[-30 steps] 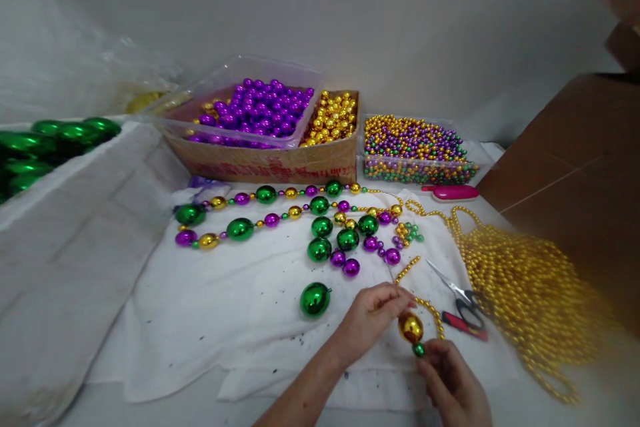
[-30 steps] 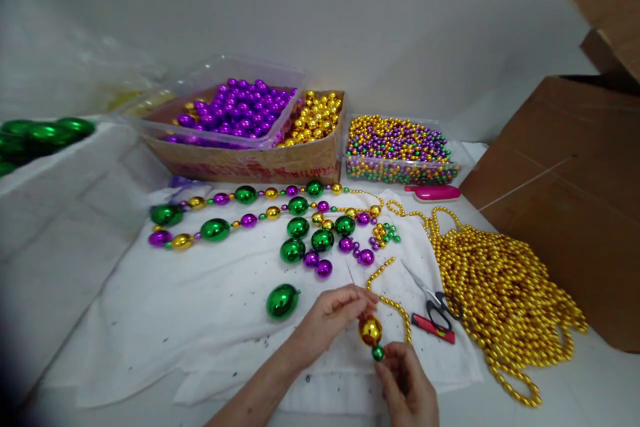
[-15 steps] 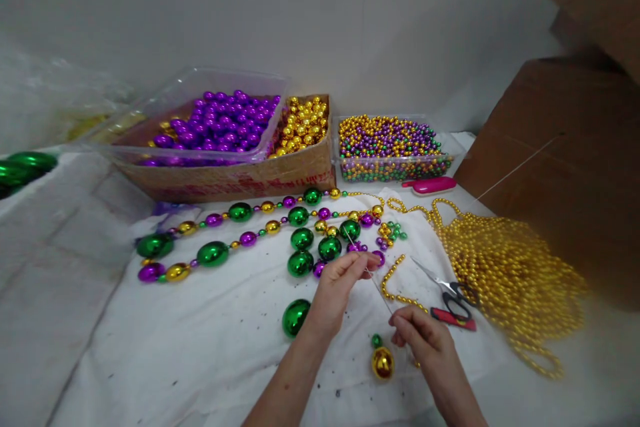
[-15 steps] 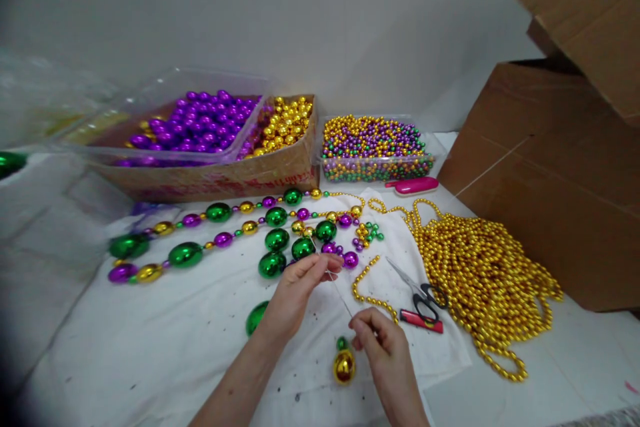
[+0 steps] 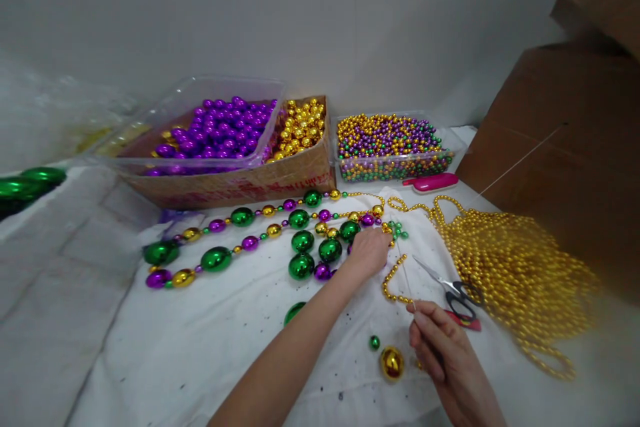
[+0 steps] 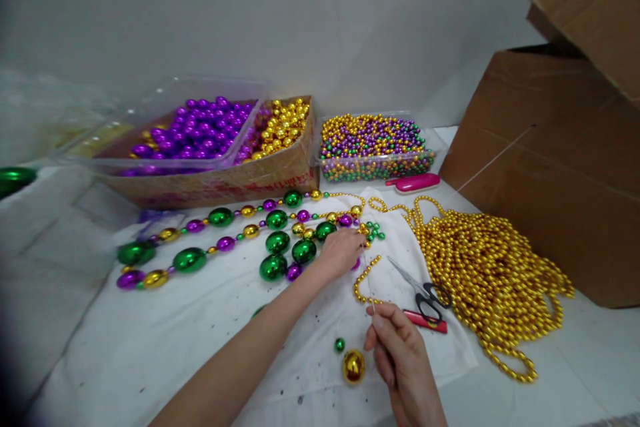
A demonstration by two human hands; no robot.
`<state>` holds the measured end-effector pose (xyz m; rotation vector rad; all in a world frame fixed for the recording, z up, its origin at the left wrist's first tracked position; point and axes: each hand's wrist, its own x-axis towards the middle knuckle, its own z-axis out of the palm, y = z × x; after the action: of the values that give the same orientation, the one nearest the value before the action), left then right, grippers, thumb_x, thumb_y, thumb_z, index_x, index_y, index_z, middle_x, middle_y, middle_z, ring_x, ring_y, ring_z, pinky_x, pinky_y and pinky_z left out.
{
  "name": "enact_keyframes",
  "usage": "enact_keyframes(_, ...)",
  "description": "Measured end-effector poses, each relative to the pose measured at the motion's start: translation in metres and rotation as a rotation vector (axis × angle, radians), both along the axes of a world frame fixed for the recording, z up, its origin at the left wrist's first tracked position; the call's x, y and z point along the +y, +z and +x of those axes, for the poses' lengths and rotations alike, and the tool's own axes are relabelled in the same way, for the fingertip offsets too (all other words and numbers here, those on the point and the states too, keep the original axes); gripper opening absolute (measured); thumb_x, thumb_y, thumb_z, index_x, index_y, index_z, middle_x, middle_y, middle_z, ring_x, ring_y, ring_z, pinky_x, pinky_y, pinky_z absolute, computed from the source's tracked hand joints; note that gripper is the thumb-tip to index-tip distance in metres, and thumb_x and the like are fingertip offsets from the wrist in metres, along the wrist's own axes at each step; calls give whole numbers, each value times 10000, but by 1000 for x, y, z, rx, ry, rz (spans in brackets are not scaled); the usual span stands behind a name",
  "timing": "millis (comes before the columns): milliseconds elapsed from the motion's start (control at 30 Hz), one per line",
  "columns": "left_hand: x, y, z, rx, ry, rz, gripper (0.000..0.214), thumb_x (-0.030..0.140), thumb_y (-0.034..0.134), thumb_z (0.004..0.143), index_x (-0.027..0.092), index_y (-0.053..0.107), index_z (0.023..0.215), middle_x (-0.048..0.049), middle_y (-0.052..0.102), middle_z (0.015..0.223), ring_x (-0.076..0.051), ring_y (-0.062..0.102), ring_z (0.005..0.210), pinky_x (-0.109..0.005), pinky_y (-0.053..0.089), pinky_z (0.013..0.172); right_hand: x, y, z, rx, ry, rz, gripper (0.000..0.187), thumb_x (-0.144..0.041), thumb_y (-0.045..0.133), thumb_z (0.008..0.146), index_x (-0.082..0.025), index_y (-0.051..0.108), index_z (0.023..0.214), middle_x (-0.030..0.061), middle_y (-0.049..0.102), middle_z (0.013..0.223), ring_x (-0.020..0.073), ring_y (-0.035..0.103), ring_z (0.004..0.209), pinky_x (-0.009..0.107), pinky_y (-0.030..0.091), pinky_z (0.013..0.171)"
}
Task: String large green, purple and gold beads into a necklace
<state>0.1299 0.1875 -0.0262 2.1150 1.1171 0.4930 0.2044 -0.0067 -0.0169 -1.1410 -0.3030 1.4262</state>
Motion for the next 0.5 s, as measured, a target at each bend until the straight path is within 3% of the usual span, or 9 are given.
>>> enact_keyframes(100, 8, -2, 15, -49, 40, -90, 269, 22, 641, 646, 188, 515, 476, -88, 611, 671, -287, 570, 960, -379, 384, 910, -7, -3, -2, -14, 10, -1, 384, -433, 706, 753, -162, 609, 1007, -28, 560, 617, -6, 226, 376, 156, 99, 370)
enact_keyframes(200, 14, 3, 16, -159, 71, -199, 272, 17, 668, 616, 185, 510, 473, -54, 593, 618, -249, 582, 903, -323, 426, 835, -13, -7, 2, -42, -2, -11, 409, -457, 707, 743, -153, 615, 1002, -20, 570, 610, -7, 221, 372, 159, 95, 373)
enact_keyframes(300, 10, 12, -3, -313, 77, -337, 45, 137, 657, 714, 169, 634, 691, -45, 644, 716, -181, 596, 748, -273, 469, 690, -20, -10, 8, -128, -22, -51, 478, -504, 703, 723, -141, 618, 1023, -12, 570, 594, -4, 219, 366, 162, 84, 372)
enact_keyframes(400, -5, 18, -31, -492, 86, -510, 205, 254, 531, 863, 145, 634, 1004, -94, 681, 917, -126, 608, 677, -252, 494, 637, -27, -9, 8, -275, -20, -89, 544, -535, 679, 725, -133, 617, 1087, 1, 578, 582, 2, 227, 361, 166, 84, 377)
enact_keyframes(500, -25, 19, -54, -841, 142, -842, 249, 228, 542, 877, 134, 616, 1096, -111, 676, 978, -112, 633, 744, -239, 511, 722, -35, -5, 3, -411, 25, -107, 558, -553, 652, 730, -135, 643, 1101, 12, 574, 546, 21, 244, 354, 176, 78, 373)
